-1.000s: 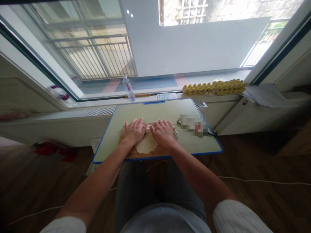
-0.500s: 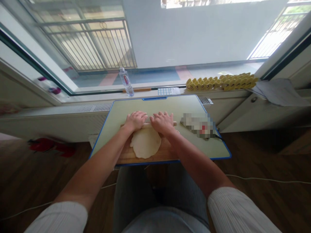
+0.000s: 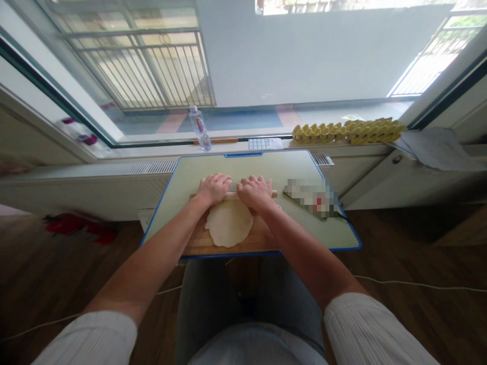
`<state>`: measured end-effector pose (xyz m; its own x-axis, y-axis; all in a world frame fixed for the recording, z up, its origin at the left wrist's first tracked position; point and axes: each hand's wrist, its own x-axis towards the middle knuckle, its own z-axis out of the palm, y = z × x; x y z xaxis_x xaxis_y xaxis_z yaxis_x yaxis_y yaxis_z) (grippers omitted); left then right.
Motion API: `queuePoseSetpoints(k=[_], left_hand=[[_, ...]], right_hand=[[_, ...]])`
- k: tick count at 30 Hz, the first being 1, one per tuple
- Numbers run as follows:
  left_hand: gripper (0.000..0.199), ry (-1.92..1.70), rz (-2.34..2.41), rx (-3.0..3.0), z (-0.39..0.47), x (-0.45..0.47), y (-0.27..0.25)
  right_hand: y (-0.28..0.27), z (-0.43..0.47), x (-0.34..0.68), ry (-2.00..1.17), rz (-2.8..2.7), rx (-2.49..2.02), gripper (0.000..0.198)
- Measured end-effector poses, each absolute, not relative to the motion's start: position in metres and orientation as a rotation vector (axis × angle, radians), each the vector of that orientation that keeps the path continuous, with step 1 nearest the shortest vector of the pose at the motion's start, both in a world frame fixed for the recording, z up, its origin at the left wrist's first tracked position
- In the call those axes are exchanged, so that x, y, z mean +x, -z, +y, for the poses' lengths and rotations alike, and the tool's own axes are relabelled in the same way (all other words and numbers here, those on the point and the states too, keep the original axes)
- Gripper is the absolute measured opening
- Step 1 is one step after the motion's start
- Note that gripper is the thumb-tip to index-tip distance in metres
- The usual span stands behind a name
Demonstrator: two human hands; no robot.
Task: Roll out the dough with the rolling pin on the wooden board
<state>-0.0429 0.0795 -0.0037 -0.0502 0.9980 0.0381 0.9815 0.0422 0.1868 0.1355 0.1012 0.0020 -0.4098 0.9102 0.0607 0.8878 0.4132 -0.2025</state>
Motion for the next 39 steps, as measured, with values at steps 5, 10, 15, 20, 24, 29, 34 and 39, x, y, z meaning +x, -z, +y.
queuePoseSetpoints(k=[5, 10, 15, 20, 24, 29, 34, 39], left_hand=[[0.052, -0.277, 2.231, 2.104, 0.058, -0.035, 0.003], [0.06, -0.386, 2.308, 2.149, 0.03, -0.027, 0.004], [0.066, -0.398, 2.294, 2.22, -0.003, -0.02, 0.01], [0.067, -0.453, 2.281, 2.321, -0.06, -0.006, 0.017], [0.063, -0.486, 2.284, 2.321, -0.111, 0.008, 0.019], [0.064, -0.472, 2.285, 2.288, -0.135, 0.017, 0.015], [0.061, -0.435, 2.297, 2.245, -0.108, 0.01, 0.013], [0.059, -0.373, 2.288, 2.213, -0.062, -0.007, 0.011]], right_hand=[[-0.003, 0.075, 0.14, -0.093, -2.476, -1.597, 0.049], [0.0, 0.05, 0.144, 0.033, -2.392, -1.581, 0.055], [0.011, 0.023, 0.153, 0.027, -2.36, -1.543, 0.061], [0.025, -0.023, 0.174, 0.032, -2.35, -1.472, 0.066], [0.031, -0.066, 0.198, 0.019, -2.386, -1.408, 0.066], [0.033, -0.086, 0.211, 0.012, -2.404, -1.409, 0.067], [0.034, -0.059, 0.197, 0.012, -2.383, -1.413, 0.066], [0.031, -0.012, 0.175, -0.019, -2.369, -1.459, 0.071]])
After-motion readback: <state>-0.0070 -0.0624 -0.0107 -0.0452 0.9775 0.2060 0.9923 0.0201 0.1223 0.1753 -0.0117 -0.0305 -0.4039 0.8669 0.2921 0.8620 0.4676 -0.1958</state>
